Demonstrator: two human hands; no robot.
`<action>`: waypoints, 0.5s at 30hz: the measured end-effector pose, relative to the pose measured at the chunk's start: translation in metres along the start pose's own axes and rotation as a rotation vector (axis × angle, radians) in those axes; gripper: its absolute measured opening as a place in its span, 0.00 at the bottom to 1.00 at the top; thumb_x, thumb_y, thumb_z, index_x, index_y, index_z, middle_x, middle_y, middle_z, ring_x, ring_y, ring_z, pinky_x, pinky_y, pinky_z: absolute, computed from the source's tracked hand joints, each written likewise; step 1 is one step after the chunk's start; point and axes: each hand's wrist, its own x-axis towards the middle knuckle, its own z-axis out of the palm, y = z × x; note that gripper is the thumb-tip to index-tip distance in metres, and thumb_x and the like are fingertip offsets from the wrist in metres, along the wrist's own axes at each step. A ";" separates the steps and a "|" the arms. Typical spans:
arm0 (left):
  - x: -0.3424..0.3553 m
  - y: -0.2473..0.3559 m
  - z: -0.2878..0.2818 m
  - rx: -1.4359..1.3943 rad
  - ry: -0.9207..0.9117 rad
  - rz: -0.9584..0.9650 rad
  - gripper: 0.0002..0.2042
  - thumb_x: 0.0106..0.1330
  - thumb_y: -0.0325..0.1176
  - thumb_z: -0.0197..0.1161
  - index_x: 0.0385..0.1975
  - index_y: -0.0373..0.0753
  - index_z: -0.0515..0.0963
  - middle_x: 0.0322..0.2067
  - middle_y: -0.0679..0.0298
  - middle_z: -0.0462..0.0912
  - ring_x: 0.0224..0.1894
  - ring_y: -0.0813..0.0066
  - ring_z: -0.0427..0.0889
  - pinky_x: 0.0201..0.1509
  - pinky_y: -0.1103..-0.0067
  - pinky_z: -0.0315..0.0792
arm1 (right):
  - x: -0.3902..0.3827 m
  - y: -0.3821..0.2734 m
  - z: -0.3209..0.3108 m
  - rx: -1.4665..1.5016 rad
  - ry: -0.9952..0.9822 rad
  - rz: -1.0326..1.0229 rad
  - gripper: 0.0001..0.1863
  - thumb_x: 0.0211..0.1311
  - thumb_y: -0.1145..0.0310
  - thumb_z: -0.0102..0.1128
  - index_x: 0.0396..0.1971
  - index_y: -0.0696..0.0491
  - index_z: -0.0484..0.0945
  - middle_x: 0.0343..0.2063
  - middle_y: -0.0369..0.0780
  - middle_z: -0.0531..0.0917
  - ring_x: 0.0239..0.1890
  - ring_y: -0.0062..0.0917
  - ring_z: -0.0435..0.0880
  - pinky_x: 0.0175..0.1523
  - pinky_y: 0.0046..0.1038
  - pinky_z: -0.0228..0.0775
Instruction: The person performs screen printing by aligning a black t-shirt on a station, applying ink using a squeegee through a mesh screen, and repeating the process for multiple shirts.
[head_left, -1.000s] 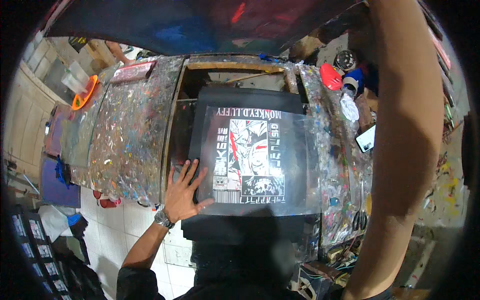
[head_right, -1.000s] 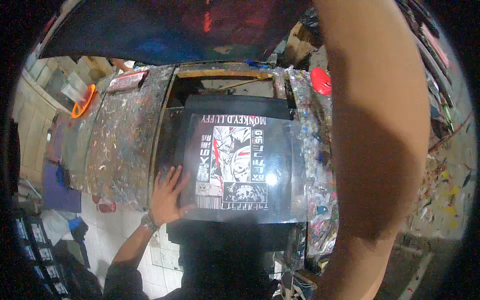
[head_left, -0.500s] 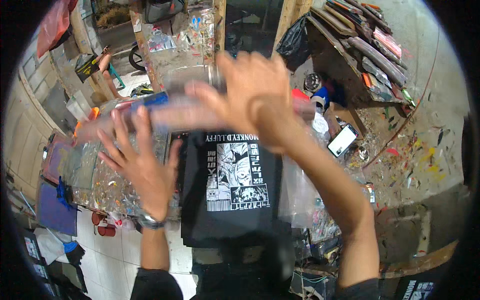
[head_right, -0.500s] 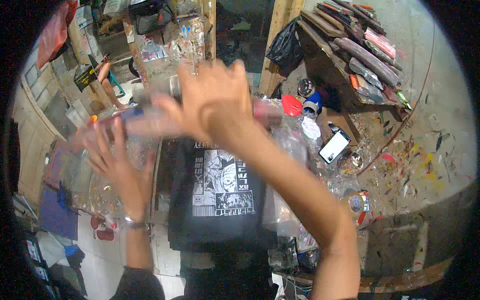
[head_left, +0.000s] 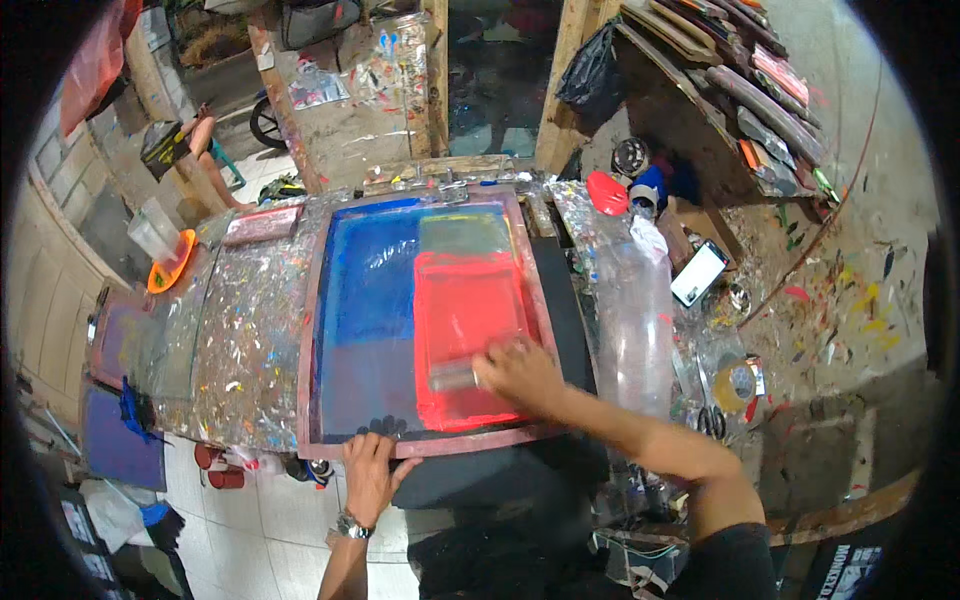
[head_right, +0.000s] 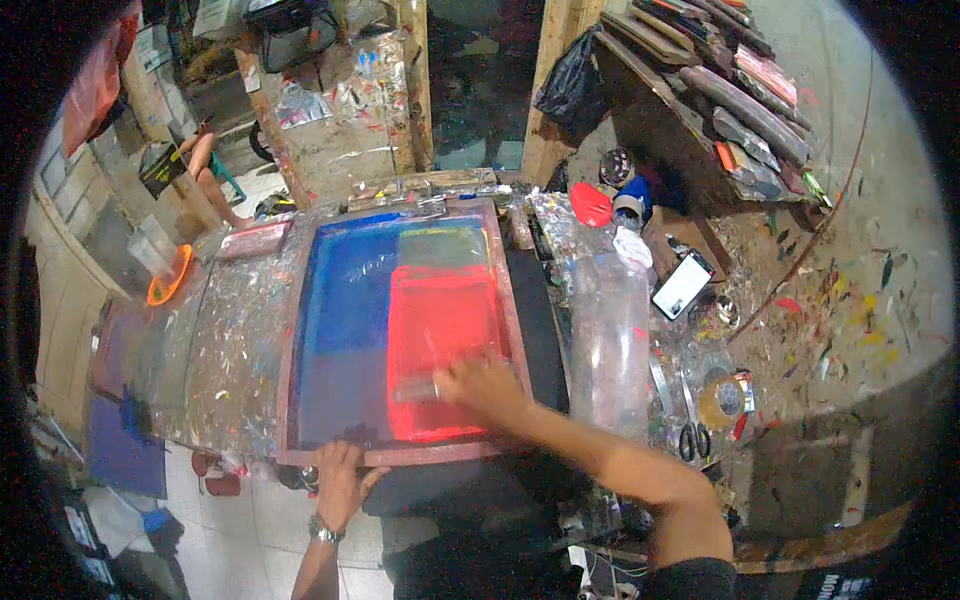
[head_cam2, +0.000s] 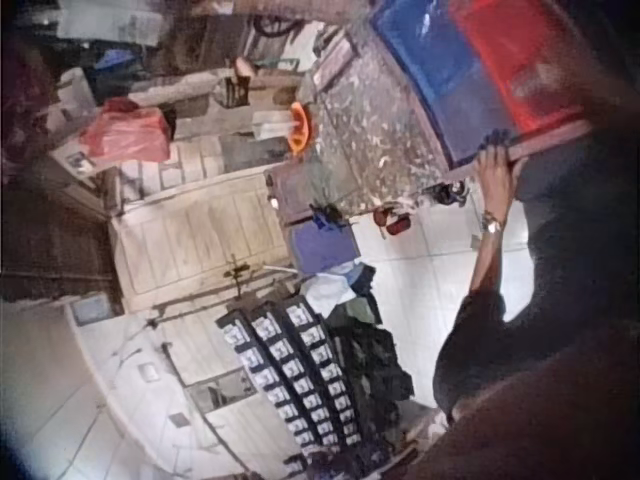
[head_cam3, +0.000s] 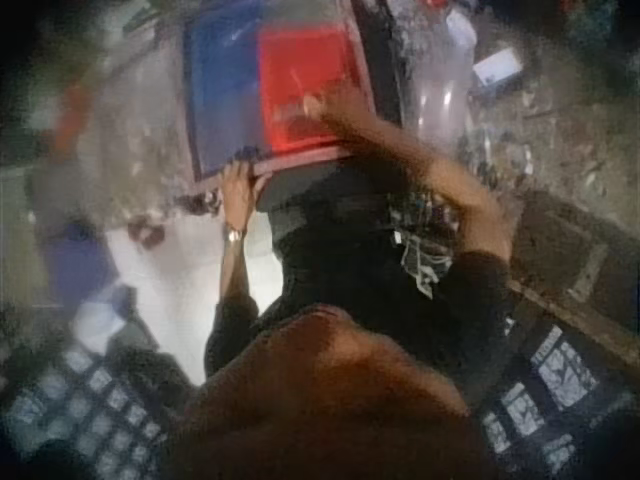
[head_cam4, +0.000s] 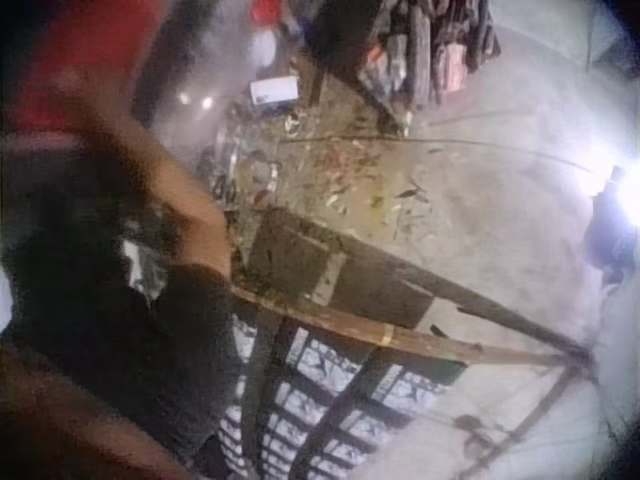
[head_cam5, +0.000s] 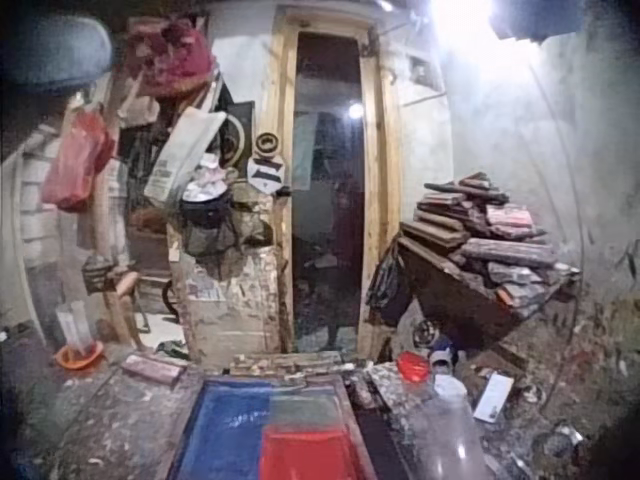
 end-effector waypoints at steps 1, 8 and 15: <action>0.003 0.004 0.001 0.011 0.002 -0.004 0.24 0.54 0.49 0.77 0.40 0.37 0.81 0.35 0.59 0.76 0.42 0.56 0.74 0.49 0.62 0.64 | 0.017 0.026 0.018 0.037 0.034 0.022 0.15 0.63 0.54 0.67 0.40 0.48 0.77 0.25 0.40 0.83 0.32 0.40 0.88 0.39 0.41 0.79; -0.006 -0.009 -0.012 0.048 -0.025 -0.070 0.24 0.56 0.53 0.75 0.39 0.37 0.80 0.34 0.59 0.73 0.40 0.57 0.72 0.48 0.63 0.63 | 0.159 0.117 0.073 0.092 -0.131 0.162 0.21 0.64 0.52 0.66 0.46 0.53 0.78 0.30 0.48 0.87 0.32 0.45 0.88 0.35 0.47 0.78; 0.000 0.000 -0.013 -0.025 -0.088 -0.105 0.22 0.54 0.48 0.77 0.36 0.37 0.81 0.33 0.59 0.75 0.40 0.57 0.74 0.49 0.63 0.65 | 0.035 0.005 0.005 0.192 -0.240 0.233 0.19 0.63 0.55 0.66 0.41 0.51 0.72 0.25 0.43 0.83 0.23 0.40 0.86 0.26 0.44 0.76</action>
